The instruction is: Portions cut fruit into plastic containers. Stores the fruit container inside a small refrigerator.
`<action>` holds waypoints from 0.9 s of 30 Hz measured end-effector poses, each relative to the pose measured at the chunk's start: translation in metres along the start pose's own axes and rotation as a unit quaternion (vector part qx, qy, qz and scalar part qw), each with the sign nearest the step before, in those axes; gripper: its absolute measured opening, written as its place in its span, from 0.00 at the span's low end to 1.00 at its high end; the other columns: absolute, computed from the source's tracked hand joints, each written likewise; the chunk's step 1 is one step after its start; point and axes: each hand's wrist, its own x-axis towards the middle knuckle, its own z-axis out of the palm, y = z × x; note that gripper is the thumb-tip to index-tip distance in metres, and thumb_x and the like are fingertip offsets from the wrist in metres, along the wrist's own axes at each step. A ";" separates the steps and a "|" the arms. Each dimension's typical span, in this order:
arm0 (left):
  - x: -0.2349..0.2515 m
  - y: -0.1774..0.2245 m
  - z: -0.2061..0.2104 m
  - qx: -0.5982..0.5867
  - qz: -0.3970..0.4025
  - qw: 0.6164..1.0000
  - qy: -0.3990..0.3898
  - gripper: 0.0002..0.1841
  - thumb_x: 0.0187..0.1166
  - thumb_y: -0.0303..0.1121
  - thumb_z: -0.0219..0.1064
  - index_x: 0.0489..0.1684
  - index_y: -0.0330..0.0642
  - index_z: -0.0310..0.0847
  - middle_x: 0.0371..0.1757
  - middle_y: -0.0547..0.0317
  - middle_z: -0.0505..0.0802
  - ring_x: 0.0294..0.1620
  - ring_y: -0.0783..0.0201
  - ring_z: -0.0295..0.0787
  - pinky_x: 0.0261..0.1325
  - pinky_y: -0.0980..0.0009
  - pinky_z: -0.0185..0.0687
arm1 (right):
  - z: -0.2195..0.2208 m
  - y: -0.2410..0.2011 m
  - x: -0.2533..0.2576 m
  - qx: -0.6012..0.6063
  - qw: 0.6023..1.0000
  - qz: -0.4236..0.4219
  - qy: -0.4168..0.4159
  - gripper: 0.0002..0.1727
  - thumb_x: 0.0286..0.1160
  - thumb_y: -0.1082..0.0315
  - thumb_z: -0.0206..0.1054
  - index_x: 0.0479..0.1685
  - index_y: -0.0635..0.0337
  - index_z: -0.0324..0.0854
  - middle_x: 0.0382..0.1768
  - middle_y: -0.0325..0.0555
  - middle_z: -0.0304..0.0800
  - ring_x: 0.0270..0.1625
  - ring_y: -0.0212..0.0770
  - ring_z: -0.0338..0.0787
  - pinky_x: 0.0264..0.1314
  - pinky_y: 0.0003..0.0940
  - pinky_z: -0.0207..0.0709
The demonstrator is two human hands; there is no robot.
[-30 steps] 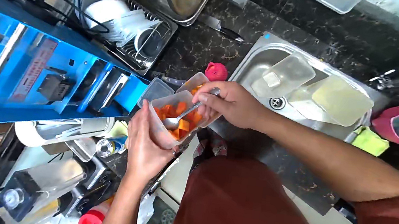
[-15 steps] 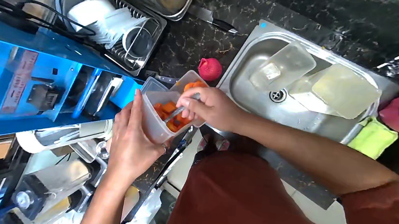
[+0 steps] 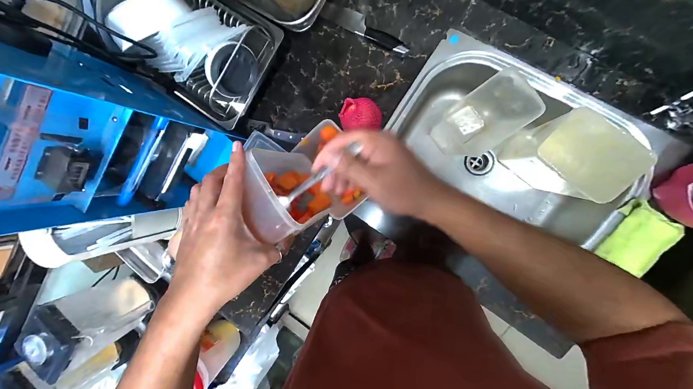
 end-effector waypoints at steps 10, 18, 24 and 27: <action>0.000 -0.005 0.005 -0.004 0.004 1.000 -0.010 0.74 0.35 0.55 0.88 0.97 0.65 0.40 0.82 0.44 0.73 0.77 0.35 0.72 0.64 0.31 0.76 | 0.004 0.039 -0.014 -0.138 0.989 -0.055 -0.005 0.13 0.89 0.66 0.58 0.52 0.59 0.89 0.35 0.38 0.94 0.37 0.31 0.92 0.46 0.35 0.89; -0.003 -0.009 0.001 0.008 0.007 1.000 -0.017 0.75 0.33 0.56 0.88 0.97 0.63 0.42 0.82 0.44 0.73 0.78 0.35 0.71 0.69 0.33 0.74 | -0.035 0.026 -0.008 -0.107 0.992 -0.016 0.064 0.16 0.92 0.63 0.54 0.54 0.60 0.87 0.35 0.39 0.94 0.34 0.31 0.90 0.41 0.31 0.86; 0.003 0.006 0.002 0.005 0.020 1.000 -0.019 0.75 0.32 0.55 0.89 0.97 0.65 0.40 0.83 0.47 0.72 0.78 0.36 0.71 0.67 0.32 0.75 | 0.042 0.010 0.000 -0.015 0.999 0.014 0.034 0.13 0.89 0.68 0.58 0.54 0.64 0.88 0.34 0.45 0.96 0.32 0.37 0.93 0.38 0.39 0.89; 0.003 0.006 0.004 0.007 0.023 1.000 -0.019 0.75 0.33 0.55 0.88 0.97 0.64 0.39 0.83 0.48 0.72 0.79 0.38 0.70 0.68 0.34 0.75 | 0.048 0.018 0.001 -0.081 0.996 -0.016 0.019 0.11 0.88 0.69 0.60 0.50 0.61 0.89 0.32 0.41 0.94 0.34 0.34 0.92 0.42 0.37 0.89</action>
